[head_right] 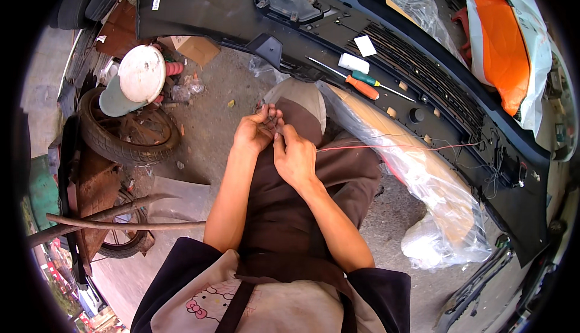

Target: The person repairs a car bumper by stripping and twisting electrical wires, then connecting them to a headlight assembly. They use a screwdriver to secure the connections and test the wiring by pulling on the cables.

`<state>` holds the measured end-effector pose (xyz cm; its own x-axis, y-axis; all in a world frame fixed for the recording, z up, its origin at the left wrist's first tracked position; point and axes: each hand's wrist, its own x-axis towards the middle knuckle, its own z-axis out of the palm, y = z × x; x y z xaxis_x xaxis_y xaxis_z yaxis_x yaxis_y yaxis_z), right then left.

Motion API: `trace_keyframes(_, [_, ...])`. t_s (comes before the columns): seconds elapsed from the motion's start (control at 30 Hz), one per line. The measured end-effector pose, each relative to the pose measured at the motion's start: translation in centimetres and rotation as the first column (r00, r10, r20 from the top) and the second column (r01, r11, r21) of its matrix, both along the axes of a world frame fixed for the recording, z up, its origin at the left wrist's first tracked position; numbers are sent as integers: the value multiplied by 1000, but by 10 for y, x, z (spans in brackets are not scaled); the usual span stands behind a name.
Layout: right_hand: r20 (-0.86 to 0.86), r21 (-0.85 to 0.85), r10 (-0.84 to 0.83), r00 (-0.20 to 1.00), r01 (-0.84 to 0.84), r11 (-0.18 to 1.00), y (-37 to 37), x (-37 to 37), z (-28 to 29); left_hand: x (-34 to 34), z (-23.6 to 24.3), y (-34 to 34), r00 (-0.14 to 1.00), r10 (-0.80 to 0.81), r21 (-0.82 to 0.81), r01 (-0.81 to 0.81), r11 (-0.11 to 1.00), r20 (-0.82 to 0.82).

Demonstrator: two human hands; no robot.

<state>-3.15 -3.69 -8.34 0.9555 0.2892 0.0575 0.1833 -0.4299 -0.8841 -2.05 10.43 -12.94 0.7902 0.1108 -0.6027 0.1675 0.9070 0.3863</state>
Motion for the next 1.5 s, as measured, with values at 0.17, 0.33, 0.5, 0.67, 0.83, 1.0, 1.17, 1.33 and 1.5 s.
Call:
trace_keyframes(0.17, [-53, 15, 37, 998, -36, 999, -10, -8, 13, 3, 3, 2, 995, 65, -24, -67, 997, -69])
trace_keyframes(0.33, [-44, 74, 8, 999, -4, 997, -23, -24, 4, 4, 8, 5, 1000, 26, 33, -26, 999, 5])
trace_keyframes(0.5, [10, 70, -1, 1000, 0, 998, -36, -19, 0, -1, 26, -5, 997, -55, 96, 49, 994, 60])
trace_keyframes(0.67, [-78, 101, 40, 996, -32, 994, -44, -10, 11, -3, 30, -6, 984, -104, 98, 90, 991, 143])
trace_keyframes(0.83, [-39, 111, 30, 999, -26, 993, -38, 0, 34, -2, 48, -11, 960, -139, 157, 103, 982, 243])
trace_keyframes(1.0, [47, 129, -41, 998, 34, 991, -30, 4, 38, -3, 66, -15, 947, -178, 224, 119, 967, 268])
trace_keyframes(1.17, [238, 111, -52, 970, 26, 993, -29, 7, 42, -3, 72, -17, 940, -188, 236, 121, 964, 283])
trace_keyframes(1.33, [177, 191, -111, 978, 76, 979, -28, 5, 53, -7, 78, -22, 911, -292, 332, 190, 924, 292])
trace_keyframes(1.5, [80, 243, -154, 985, 131, 961, -28, 3, 58, -6, 80, -28, 894, -311, 367, 185, 911, 321])
